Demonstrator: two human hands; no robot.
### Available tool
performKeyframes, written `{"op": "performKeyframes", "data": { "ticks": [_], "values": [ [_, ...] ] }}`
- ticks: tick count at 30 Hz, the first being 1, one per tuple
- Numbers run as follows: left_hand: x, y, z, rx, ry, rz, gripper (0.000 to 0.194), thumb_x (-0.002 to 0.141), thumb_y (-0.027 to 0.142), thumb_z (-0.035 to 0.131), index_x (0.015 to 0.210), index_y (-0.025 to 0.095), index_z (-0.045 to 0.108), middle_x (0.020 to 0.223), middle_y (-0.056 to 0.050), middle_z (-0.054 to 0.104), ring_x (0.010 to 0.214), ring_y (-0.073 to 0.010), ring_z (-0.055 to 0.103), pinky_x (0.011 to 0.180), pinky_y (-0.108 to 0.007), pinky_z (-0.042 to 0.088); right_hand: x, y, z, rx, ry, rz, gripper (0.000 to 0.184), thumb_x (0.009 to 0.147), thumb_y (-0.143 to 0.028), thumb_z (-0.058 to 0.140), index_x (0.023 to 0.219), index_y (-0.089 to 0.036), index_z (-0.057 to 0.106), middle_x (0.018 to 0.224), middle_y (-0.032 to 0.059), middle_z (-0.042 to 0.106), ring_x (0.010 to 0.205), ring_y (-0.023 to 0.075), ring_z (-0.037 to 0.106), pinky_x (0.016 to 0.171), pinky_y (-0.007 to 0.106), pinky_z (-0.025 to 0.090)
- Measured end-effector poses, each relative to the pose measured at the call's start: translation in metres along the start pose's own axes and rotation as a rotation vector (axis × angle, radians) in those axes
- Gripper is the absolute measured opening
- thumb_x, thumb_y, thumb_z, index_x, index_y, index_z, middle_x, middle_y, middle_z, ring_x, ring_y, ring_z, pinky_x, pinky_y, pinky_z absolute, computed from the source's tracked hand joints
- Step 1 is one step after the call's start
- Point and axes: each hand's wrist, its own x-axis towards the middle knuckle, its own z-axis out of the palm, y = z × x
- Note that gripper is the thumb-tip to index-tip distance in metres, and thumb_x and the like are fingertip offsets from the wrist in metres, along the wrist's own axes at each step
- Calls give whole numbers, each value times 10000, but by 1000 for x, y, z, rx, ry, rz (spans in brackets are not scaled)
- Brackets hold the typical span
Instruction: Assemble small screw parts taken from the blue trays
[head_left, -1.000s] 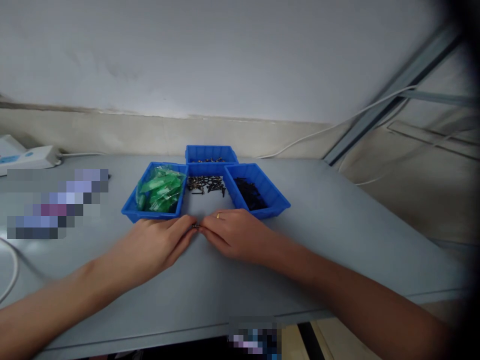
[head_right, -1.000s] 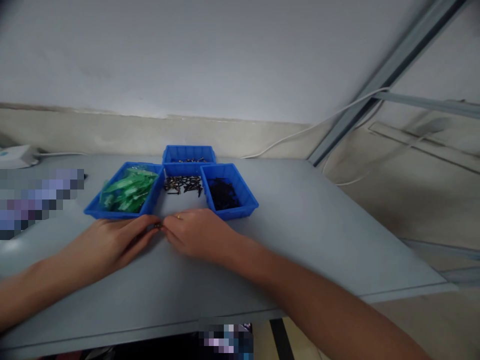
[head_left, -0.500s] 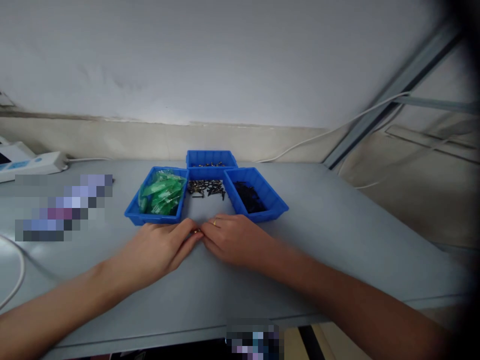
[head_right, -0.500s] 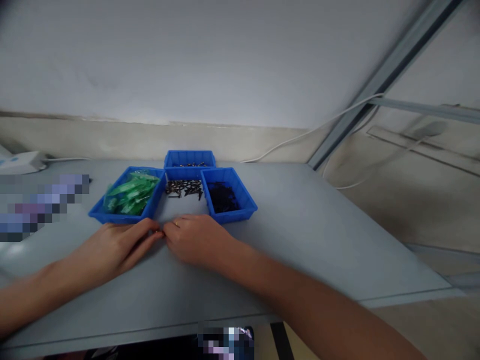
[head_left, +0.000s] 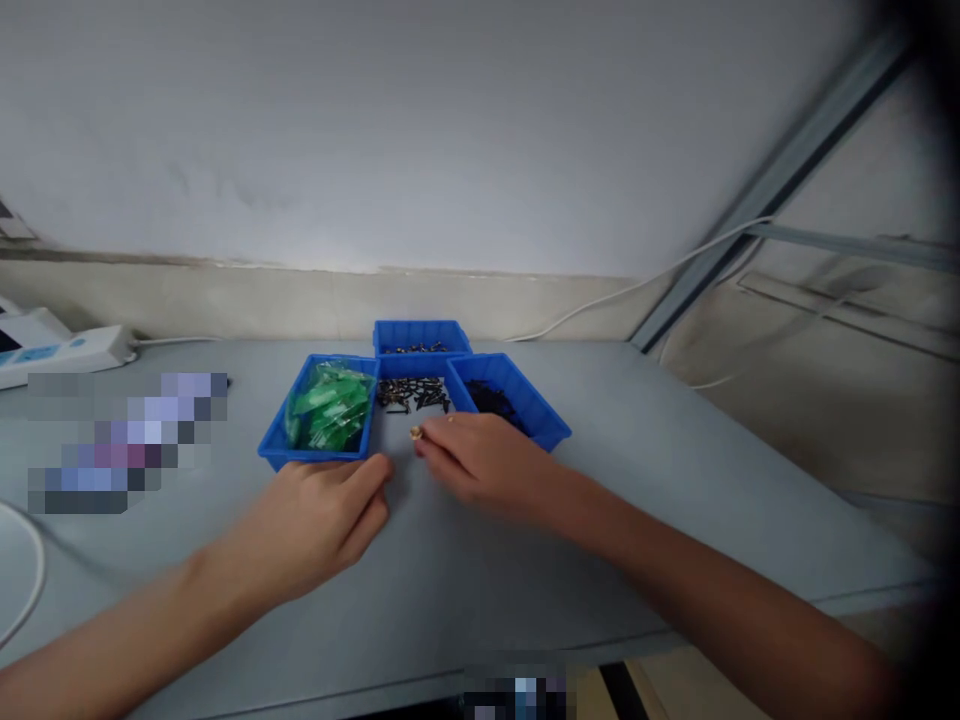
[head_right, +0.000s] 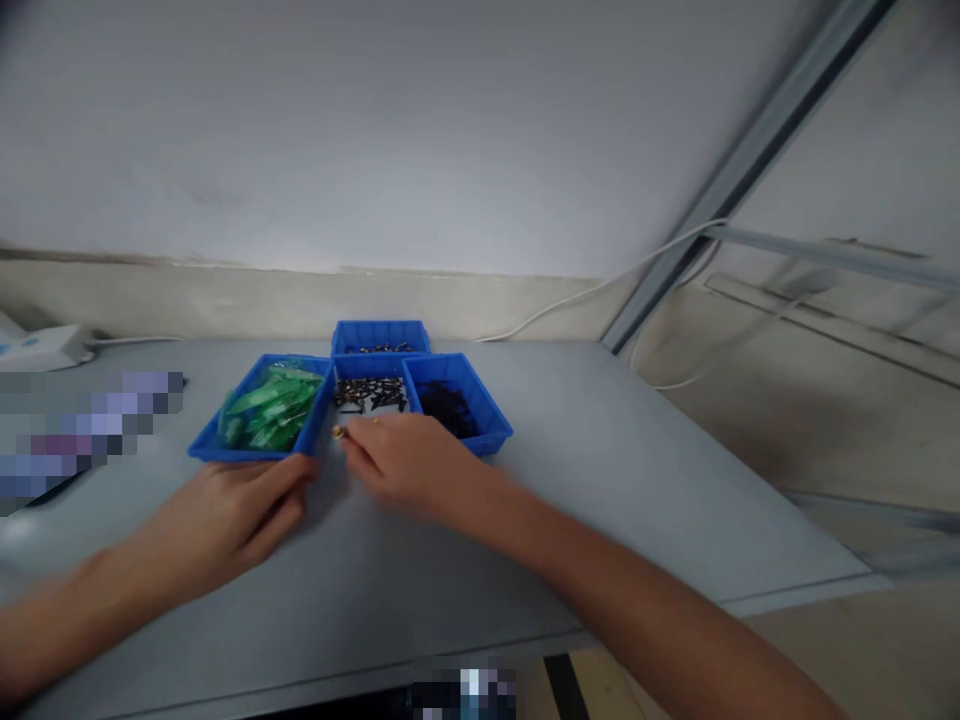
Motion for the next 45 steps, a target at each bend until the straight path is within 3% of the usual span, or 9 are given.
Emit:
{"op": "performKeyframes", "data": {
  "ticks": [5, 11, 16, 22, 25, 28, 34, 45],
  "values": [
    [2, 3, 7, 81, -126, 107, 140, 848, 176, 372, 758, 177, 479, 628, 11, 570, 542, -149, 564, 479, -267, 368, 42, 42, -14, -455, -58, 198, 302, 911, -266, 280, 900, -146, 557, 792, 86, 627, 679, 175, 558, 570, 271, 327],
    [3, 4, 10, 47, -139, 134, 165, 861, 169, 370, 746, 176, 488, 620, 9, 569, 548, -142, 554, 499, -267, 360, 89, 88, -12, -528, -56, 255, 306, 890, -231, 325, 949, -89, 589, 924, 157, 623, 831, 243, 569, 662, 316, 375],
    [3, 3, 11, 72, -148, 140, 172, 868, 183, 366, 754, 182, 494, 628, 6, 572, 546, -152, 550, 501, -274, 362, 71, 68, -1, -552, 6, 255, 279, 878, -255, 361, 1005, -97, 553, 988, 154, 584, 903, 255, 523, 719, 343, 373],
    [2, 4, 11, 19, -185, 133, 173, 871, 183, 367, 768, 173, 505, 658, -1, 588, 581, -143, 567, 536, -264, 381, 38, 35, 15, -577, 9, 177, 188, 814, -110, 412, 911, -112, 573, 959, 151, 581, 916, 268, 487, 711, 363, 360],
    [2, 3, 11, 15, -205, 118, 187, 882, 203, 354, 779, 168, 507, 661, -5, 589, 582, -138, 569, 533, -255, 376, 44, 35, 20, -571, -1, 113, 218, 821, -93, 388, 913, -89, 585, 980, 167, 579, 948, 291, 480, 746, 408, 359],
    [3, 3, 11, 17, -222, 106, 195, 886, 213, 350, 783, 170, 509, 663, -1, 591, 577, -136, 571, 518, -253, 362, 60, 36, 27, -513, -65, 25, 245, 840, -116, 378, 952, -125, 597, 968, 117, 599, 919, 263, 518, 740, 390, 395],
    [4, 3, 11, 33, -195, 103, 202, 885, 231, 352, 796, 179, 526, 667, 2, 591, 583, -142, 572, 509, -253, 358, 87, 32, 33, -440, -161, 16, 282, 812, -55, 393, 991, -106, 604, 1006, 140, 600, 882, 254, 576, 660, 360, 464],
    [3, 2, 12, 23, -176, 112, 225, 887, 234, 344, 784, 169, 533, 637, -2, 579, 560, -123, 555, 500, -235, 353, 86, 34, 29, -370, -189, 6, 247, 826, -49, 412, 963, -101, 611, 947, 124, 628, 858, 230, 605, 686, 327, 485]
  ]
}}
